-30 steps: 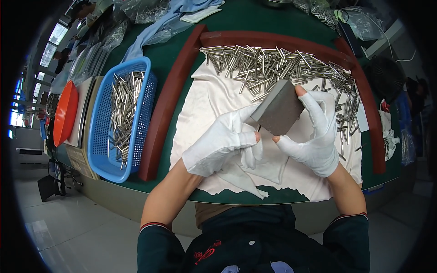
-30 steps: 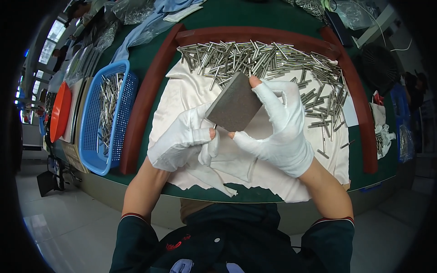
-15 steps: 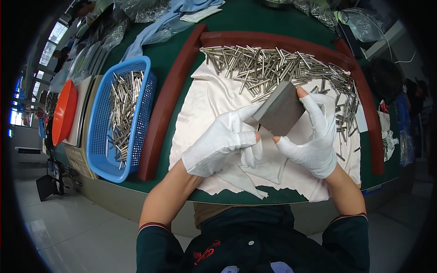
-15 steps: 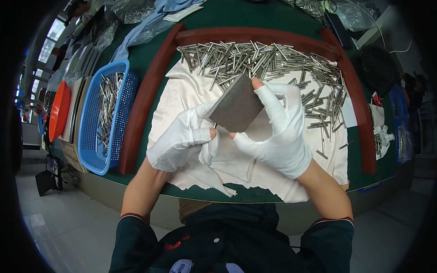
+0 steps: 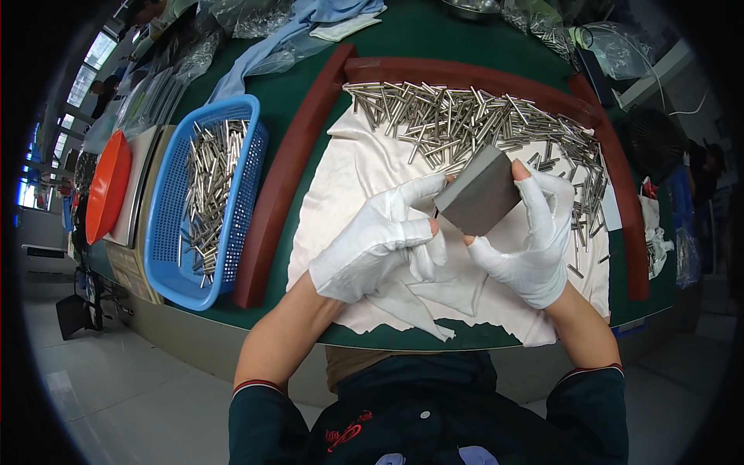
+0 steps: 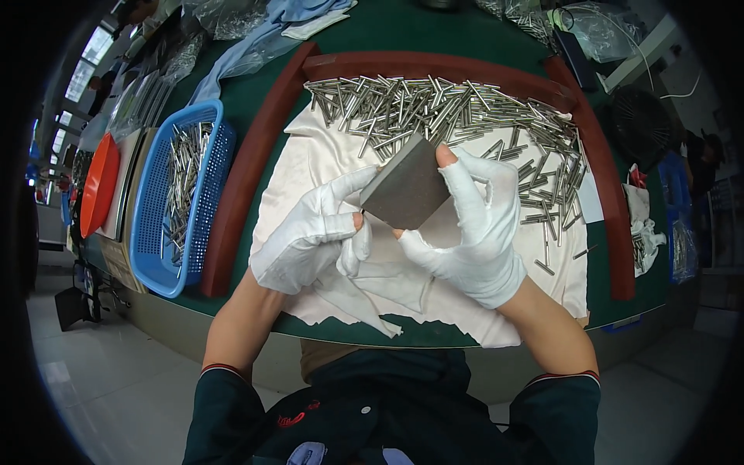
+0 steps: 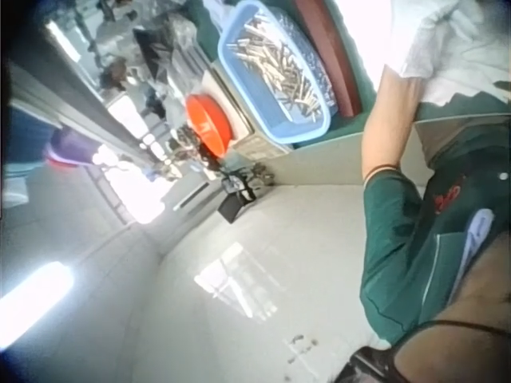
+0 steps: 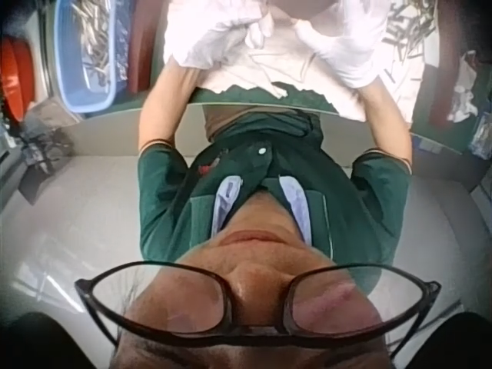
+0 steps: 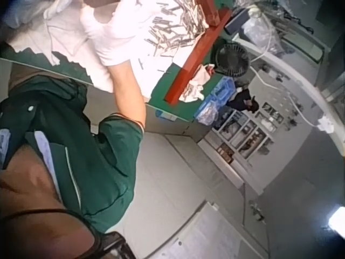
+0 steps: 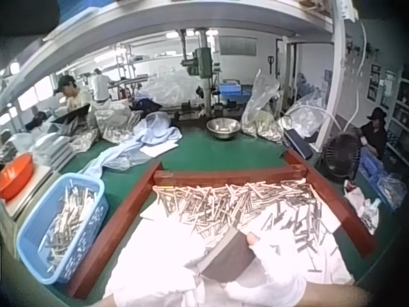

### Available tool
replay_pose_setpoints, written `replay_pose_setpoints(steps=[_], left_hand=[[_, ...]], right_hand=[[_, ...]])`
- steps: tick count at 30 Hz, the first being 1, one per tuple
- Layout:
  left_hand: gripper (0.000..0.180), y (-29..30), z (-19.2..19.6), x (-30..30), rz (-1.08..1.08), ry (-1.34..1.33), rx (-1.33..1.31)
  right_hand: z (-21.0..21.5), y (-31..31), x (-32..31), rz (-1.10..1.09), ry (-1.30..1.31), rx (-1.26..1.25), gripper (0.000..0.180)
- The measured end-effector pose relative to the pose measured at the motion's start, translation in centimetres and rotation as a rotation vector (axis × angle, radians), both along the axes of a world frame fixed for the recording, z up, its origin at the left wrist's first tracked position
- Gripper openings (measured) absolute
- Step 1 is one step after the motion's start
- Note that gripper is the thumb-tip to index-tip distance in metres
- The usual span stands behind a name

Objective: Sanding or polishing small metal pins individually on a sharpening block.

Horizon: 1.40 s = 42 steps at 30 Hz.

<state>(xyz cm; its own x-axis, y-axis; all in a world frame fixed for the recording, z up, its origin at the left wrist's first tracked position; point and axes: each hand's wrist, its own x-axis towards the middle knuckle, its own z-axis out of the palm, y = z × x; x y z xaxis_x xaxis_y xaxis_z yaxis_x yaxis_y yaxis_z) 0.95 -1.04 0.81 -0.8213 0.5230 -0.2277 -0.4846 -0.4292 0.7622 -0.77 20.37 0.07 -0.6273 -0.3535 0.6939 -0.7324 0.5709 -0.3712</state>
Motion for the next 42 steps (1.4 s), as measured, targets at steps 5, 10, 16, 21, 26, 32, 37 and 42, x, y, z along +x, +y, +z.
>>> replay_pose_setpoints(steps=[5,10,16,21,26,32,37,42], left_hand=[[0.064,0.7,0.5,0.0,0.069,0.020,-0.076],[0.060,0.8,0.4,0.1,-0.051,0.027,-0.089],[0.057,0.2,0.3,-0.1,-0.034,0.047,0.018],[0.061,0.3,-0.1,0.0,-0.054,-0.063,0.112],[0.062,0.9,0.5,0.0,-0.029,-0.069,0.138],[0.060,-0.2,-0.8,-0.5,-0.056,-0.092,0.213],[0.056,0.6,-0.2,-0.2,-0.003,-0.035,0.133],[0.062,1.7,0.5,0.1,0.048,-0.150,0.101]], right_hand=[[0.3,-0.2,-0.3,-0.018,0.148,0.064,0.088],[0.5,-0.2,0.0,0.025,0.135,0.054,0.092],[-0.2,0.7,-0.1,0.017,0.120,0.120,0.092],[0.5,-0.3,-0.4,0.075,-0.080,-0.086,0.085],[0.3,-0.2,-1.1,0.011,-0.105,-0.059,0.085],[-0.1,-0.1,-0.2,0.019,-0.132,-0.030,0.087],[0.5,-0.8,-0.6,0.011,0.005,-0.022,0.089],[0.5,-0.6,-0.6,0.020,-0.055,-0.035,0.089]])
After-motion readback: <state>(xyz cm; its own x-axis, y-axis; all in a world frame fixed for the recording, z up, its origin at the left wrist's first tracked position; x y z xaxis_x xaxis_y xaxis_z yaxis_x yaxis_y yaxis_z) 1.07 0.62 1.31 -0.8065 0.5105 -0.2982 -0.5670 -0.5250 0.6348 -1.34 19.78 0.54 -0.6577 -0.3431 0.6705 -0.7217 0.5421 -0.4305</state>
